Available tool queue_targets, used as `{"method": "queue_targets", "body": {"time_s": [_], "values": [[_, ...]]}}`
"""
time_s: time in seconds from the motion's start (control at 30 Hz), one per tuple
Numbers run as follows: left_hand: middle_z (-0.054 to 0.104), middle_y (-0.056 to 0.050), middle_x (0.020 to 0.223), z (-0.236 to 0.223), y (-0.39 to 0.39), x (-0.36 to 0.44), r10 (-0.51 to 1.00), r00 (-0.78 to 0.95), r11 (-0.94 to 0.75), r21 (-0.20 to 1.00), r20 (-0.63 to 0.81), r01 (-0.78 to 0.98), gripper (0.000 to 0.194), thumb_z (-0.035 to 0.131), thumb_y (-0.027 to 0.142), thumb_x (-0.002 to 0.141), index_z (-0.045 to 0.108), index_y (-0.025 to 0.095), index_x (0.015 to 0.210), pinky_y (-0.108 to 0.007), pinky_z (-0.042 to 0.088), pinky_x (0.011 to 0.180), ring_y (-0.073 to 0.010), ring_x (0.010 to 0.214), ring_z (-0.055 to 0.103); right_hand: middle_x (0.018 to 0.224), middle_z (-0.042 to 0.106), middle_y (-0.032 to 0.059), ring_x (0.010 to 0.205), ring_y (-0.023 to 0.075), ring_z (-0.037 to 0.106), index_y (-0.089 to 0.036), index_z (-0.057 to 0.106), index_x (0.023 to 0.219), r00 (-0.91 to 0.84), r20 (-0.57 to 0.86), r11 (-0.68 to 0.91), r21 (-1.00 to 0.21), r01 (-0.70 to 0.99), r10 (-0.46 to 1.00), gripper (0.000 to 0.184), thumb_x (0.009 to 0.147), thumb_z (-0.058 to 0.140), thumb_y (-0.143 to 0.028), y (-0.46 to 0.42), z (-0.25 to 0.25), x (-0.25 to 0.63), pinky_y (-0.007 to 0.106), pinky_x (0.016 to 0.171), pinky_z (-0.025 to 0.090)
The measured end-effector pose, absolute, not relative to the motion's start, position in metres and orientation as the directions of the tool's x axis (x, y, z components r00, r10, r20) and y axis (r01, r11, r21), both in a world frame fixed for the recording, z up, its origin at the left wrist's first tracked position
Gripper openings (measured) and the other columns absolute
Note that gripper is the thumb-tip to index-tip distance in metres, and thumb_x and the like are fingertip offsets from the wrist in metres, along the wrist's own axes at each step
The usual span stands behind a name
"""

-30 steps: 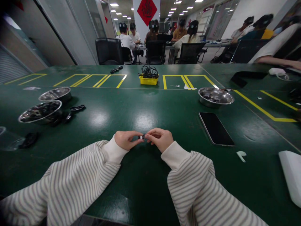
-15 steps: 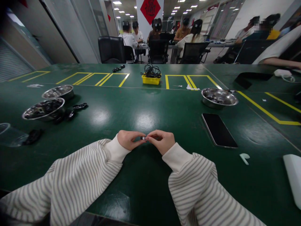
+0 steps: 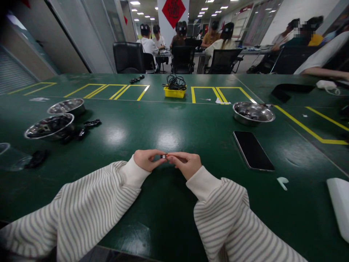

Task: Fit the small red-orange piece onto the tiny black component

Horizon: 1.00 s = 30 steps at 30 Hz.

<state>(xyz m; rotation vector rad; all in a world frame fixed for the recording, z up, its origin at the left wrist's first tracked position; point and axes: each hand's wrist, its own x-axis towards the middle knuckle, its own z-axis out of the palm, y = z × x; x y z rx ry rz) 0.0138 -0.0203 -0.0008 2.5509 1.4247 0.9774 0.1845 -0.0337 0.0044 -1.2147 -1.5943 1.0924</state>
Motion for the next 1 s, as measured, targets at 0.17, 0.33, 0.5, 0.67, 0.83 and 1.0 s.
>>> {"method": "queue_targets", "body": {"time_s": [0.17, 0.33, 0.5, 0.67, 0.83, 1.0], "values": [[0.039, 0.007, 0.036, -0.001, -0.013, 0.007, 0.829, 0.286, -0.509, 0.437, 0.481, 0.742, 0.031, 0.052, 0.045, 0.068, 0.065, 0.019, 0.079, -0.017, 0.022, 0.037, -0.0032, 0.032, 0.031, 0.091, 0.063, 0.0079, 0.076, 0.0190, 0.061, -0.018, 0.050, 0.109, -0.230, 0.127, 0.171, -0.968, 0.182, 0.965, 0.040, 0.072, 0.053, -0.033, -0.032, 0.003, 0.188, 0.025, 0.049, 0.051], [0.048, 0.004, 0.043, 0.003, 0.019, -0.045, 0.810, 0.208, -0.398, 0.253, 0.548, 0.882, 0.031, 0.053, 0.045, 0.068, 0.064, 0.019, 0.083, -0.018, 0.025, 0.041, -0.0056, 0.039, 0.039, 0.088, 0.063, 0.0093, 0.074, 0.0184, 0.061, -0.015, 0.043, 0.111, -0.183, 0.134, 0.170, -0.965, 0.200, 0.974, 0.041, 0.074, 0.049, -0.034, -0.030, 0.002, 0.191, 0.024, 0.046, 0.049], [0.059, -0.003, 0.060, 0.005, 0.050, -0.116, 0.804, 0.161, -0.272, 0.113, 0.572, 0.956, 0.027, 0.047, 0.043, 0.073, 0.063, 0.023, 0.081, -0.023, 0.023, 0.044, -0.0126, 0.053, 0.050, 0.076, 0.064, 0.0070, 0.063, 0.0154, 0.061, -0.013, 0.046, 0.104, -0.232, 0.114, 0.176, -0.949, 0.263, 0.966, 0.033, 0.075, 0.048, -0.028, -0.032, 0.006, 0.193, 0.022, 0.045, 0.047], [0.061, -0.002, 0.067, -0.002, 0.057, -0.140, 0.804, 0.195, -0.231, -0.008, 0.562, 0.973, 0.029, 0.038, 0.039, 0.079, 0.062, 0.025, 0.083, -0.023, 0.019, 0.045, -0.0131, 0.057, 0.051, 0.064, 0.062, 0.0033, 0.050, 0.0117, 0.058, -0.013, 0.053, 0.093, -0.206, 0.197, 0.248, -0.933, 0.261, 0.958, 0.023, 0.073, 0.049, -0.025, -0.037, 0.011, 0.192, 0.021, 0.042, 0.045], [0.060, -0.005, 0.065, 0.003, 0.054, -0.129, 0.825, 0.178, -0.173, -0.060, 0.536, 0.983, 0.032, 0.035, 0.040, 0.080, 0.062, 0.023, 0.086, -0.025, 0.019, 0.044, -0.0136, 0.054, 0.049, 0.062, 0.063, 0.0030, 0.047, 0.0110, 0.057, -0.014, 0.055, 0.086, -0.177, 0.228, 0.268, -0.930, 0.251, 0.958, 0.019, 0.072, 0.050, -0.025, -0.037, 0.010, 0.192, 0.021, 0.040, 0.045], [0.053, 0.001, 0.051, 0.003, 0.033, -0.069, 0.897, 0.118, -0.188, 0.126, 0.427, 0.974, 0.035, 0.045, 0.049, 0.072, 0.062, 0.021, 0.086, -0.020, 0.023, 0.042, -0.0077, 0.042, 0.043, 0.061, 0.062, 0.0030, 0.049, 0.0117, 0.058, -0.014, 0.057, 0.083, -0.131, 0.233, 0.260, -0.932, 0.254, 0.964, 0.017, 0.072, 0.049, -0.024, -0.034, 0.008, 0.191, 0.020, 0.040, 0.044]]}}
